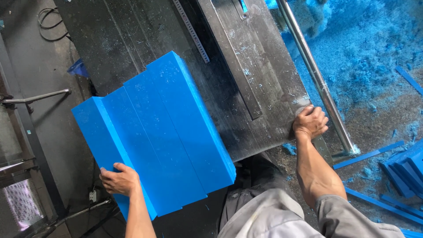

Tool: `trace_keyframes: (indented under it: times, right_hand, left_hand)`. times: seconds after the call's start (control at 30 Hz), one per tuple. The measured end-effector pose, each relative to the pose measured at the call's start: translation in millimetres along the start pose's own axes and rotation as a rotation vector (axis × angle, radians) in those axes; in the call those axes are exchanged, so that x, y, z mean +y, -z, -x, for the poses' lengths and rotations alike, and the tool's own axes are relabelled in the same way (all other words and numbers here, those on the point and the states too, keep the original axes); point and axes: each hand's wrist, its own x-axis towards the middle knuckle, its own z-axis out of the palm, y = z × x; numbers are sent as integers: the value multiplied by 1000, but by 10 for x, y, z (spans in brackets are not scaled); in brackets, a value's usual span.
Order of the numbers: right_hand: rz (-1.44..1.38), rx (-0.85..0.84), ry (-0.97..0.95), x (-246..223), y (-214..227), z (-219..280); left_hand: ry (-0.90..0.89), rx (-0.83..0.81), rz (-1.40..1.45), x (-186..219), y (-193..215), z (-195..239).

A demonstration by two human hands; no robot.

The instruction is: Cutting blue foam blocks with an industrial table saw and stacking the trimmed pieces on a pallet.

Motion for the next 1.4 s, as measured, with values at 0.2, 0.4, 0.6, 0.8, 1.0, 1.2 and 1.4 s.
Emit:
trace_keyframes:
  times: [0.2,0.4,0.6,0.8,1.0,1.2,1.4]
  right_hand:
    - [4,1,-6,27,-37,-6]
    - [9,4,7,29,-30,-3]
    - [22,3,-7,45,-71,5]
    - [56,57,2,81,-158,-20]
    - [21,23,8,-1,-43,-18]
    - [39,32,4,13,-62,-12]
    - [56,30,9,102,-150,-1]
  left_hand:
    - [-11,-2,3,2,13,4]
    - [-25,29,15,-20,-9,7]
    - [-20,48,22,-25,-21,1]
    - [-16,76,15,-38,-44,11]
    - [-80,114,20,-112,-105,-4]
    - [-86,79,-19,-196,-181,-53]
    - [-85,81,20,-173,-141,-36]
